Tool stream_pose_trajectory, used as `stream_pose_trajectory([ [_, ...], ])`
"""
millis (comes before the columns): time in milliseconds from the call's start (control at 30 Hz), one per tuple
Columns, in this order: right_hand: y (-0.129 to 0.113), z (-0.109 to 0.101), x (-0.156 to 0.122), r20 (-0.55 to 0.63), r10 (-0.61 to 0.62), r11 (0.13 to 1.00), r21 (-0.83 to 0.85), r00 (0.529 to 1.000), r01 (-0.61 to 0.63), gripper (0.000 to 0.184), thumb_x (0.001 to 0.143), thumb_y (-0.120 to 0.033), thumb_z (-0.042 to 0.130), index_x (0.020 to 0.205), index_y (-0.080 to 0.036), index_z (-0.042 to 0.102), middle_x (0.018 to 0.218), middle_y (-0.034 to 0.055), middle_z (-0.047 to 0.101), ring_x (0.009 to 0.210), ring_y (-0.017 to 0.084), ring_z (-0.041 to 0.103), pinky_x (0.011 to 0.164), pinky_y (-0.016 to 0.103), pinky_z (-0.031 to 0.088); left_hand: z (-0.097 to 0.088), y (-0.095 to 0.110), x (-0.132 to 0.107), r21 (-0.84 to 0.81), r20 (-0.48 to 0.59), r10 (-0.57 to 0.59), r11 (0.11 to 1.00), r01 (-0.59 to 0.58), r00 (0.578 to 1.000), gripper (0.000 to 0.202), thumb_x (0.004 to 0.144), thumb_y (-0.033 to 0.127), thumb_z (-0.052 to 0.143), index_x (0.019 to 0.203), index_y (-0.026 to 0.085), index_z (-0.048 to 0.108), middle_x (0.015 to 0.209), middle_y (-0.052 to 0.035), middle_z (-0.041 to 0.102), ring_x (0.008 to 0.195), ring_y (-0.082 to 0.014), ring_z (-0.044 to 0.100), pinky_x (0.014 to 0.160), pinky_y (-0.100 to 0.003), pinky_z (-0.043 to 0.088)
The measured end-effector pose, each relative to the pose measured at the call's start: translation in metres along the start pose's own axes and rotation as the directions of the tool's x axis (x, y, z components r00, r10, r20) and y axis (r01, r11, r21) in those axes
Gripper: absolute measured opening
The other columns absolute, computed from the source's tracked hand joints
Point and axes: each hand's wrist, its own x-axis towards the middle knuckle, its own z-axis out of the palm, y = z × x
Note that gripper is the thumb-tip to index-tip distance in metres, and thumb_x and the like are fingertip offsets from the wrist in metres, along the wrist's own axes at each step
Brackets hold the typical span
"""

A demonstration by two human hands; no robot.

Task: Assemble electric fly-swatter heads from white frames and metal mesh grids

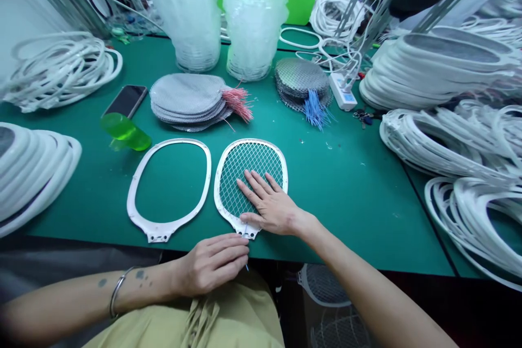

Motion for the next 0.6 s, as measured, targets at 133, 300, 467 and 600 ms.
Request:
stream_pose_trajectory([
  [133, 0.0, -0.005, 0.0, 0.051, 0.002, 1.0, 0.028, 0.999, -0.004, 0.076, 0.094, -0.062, 0.033, 0.153, -0.026, 0.003, 0.158, 0.0036, -0.008, 0.146, 0.026, -0.004, 0.117, 0.047, -0.005, 0.002, 0.004, -0.001, -0.047, -0.036, -0.054, 0.998, 0.052, 0.998, 0.028, 0.095, 0.01, 0.043, 0.105, 0.011, 0.069, 0.111, -0.0149, 0.071, 0.118, -0.0233, 0.06, 0.108, -0.037, 0.045],
  [300, 0.002, -0.016, 0.0, 0.141, -0.049, 0.997, 0.059, 0.989, 0.041, 0.09, 0.089, -0.066, 0.042, 0.153, -0.021, -0.003, 0.156, 0.0064, -0.016, 0.145, 0.028, -0.012, 0.115, 0.049, -0.01, 0.016, 0.008, 0.002, -0.086, -0.066, -0.122, 0.99, 0.116, 0.99, 0.031, 0.096, 0.01, 0.04, 0.107, 0.013, 0.068, 0.112, -0.0137, 0.071, 0.118, -0.0213, 0.061, 0.105, -0.036, 0.048],
  [467, 0.003, -0.02, 0.0, 0.179, -0.056, 0.996, 0.073, 0.982, 0.044, 0.094, 0.087, -0.067, 0.045, 0.153, -0.02, -0.004, 0.156, 0.0078, -0.018, 0.144, 0.03, -0.014, 0.114, 0.049, -0.012, 0.018, 0.008, 0.003, -0.127, -0.075, -0.14, 0.983, 0.129, 0.987, 0.028, 0.095, 0.01, 0.042, 0.105, 0.014, 0.067, 0.109, -0.0123, 0.072, 0.116, -0.02, 0.062, 0.105, -0.034, 0.048],
  [600, 0.004, -0.018, 0.0, 0.17, -0.057, 0.997, 0.059, 0.984, 0.048, 0.093, 0.088, -0.069, 0.041, 0.152, -0.021, -0.007, 0.156, 0.007, -0.019, 0.144, 0.029, -0.014, 0.114, 0.049, -0.012, 0.013, 0.007, 0.007, -0.135, -0.158, -0.165, 0.98, 0.144, 0.974, 0.025, 0.093, 0.008, 0.043, 0.102, 0.017, 0.065, 0.105, -0.0093, 0.074, 0.11, -0.0174, 0.065, 0.104, -0.034, 0.049],
])
